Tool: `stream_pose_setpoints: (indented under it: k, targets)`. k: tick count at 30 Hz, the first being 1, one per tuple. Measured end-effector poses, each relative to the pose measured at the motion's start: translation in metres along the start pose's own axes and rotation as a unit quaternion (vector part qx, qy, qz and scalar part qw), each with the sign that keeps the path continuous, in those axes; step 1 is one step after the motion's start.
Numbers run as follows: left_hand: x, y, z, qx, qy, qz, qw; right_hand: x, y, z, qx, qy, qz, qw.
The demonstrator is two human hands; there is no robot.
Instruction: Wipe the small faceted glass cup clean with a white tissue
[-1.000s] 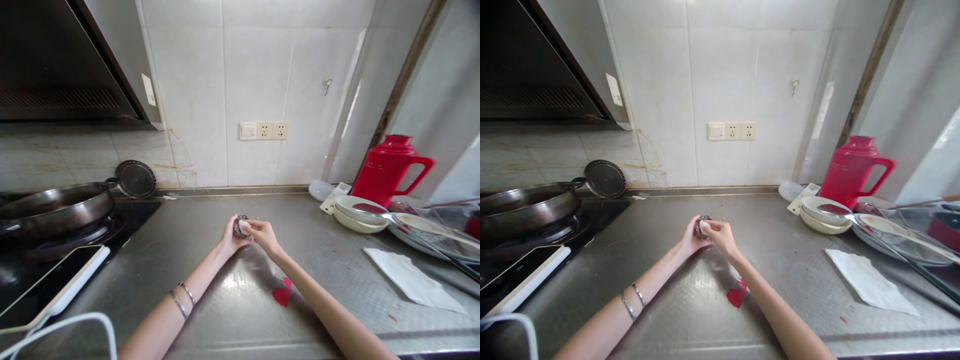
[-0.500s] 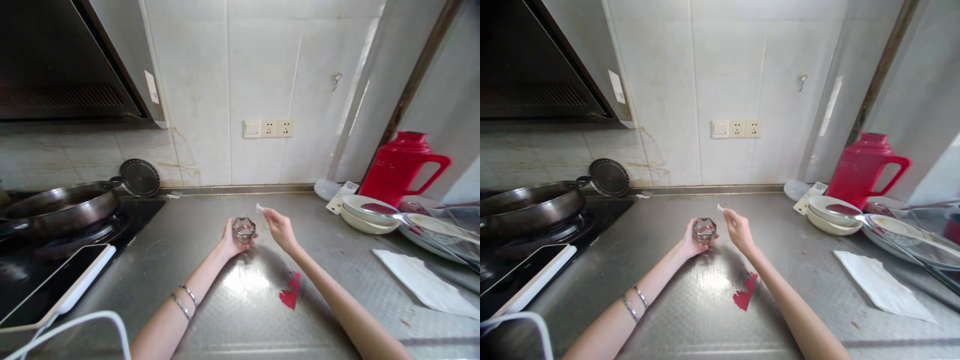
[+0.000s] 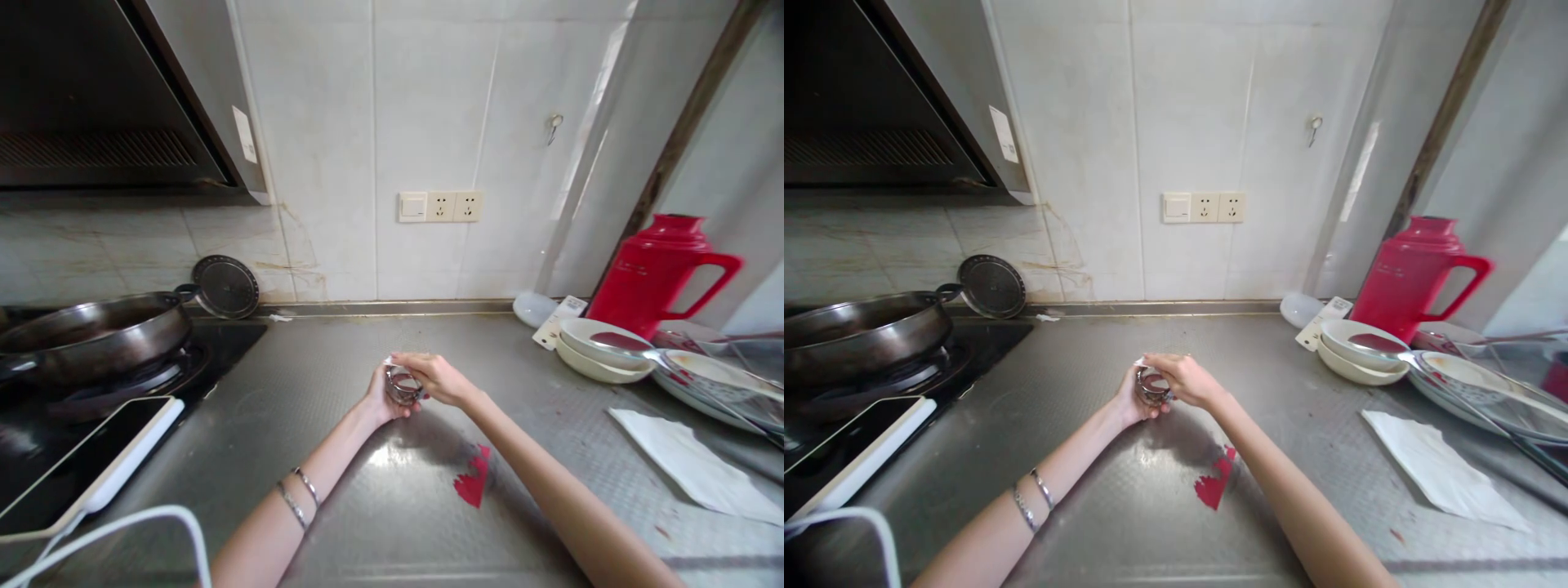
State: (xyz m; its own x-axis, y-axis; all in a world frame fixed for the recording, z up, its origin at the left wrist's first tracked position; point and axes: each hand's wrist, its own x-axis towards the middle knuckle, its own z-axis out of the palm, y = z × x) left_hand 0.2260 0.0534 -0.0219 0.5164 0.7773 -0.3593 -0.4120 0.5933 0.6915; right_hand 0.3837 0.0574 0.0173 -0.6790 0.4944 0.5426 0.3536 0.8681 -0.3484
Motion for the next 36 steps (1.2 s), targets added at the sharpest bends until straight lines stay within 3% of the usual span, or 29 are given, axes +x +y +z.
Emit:
stream_pose_setpoints:
  k: [4, 15, 25, 33, 36]
  targets:
    - [-0.003, 0.003, 0.001, -0.003, -0.015, 0.007, 1.000, -0.005, 0.002, -0.005, -0.027, -0.007, 0.000, 1.000]
    - [-0.008, 0.004, 0.008, -0.009, 0.021, 0.017, 1.000, -0.009, -0.003, -0.013, -0.120, -0.019, -0.026, 0.992]
    - [-0.006, 0.014, 0.000, -0.071, 0.052, 0.103, 0.991, -0.016, -0.006, 0.004, -0.109, 0.045, -0.015, 0.993]
    - [-0.012, 0.013, 0.008, -0.172, 0.097, 0.167, 0.966, -0.018, -0.019, 0.031, -0.150, 0.149, -0.048, 0.976]
    - [-0.014, 0.011, 0.011, -0.187, 0.102, 0.181, 0.960, -0.019, -0.021, 0.040, -0.170, 0.152, -0.076, 0.971]
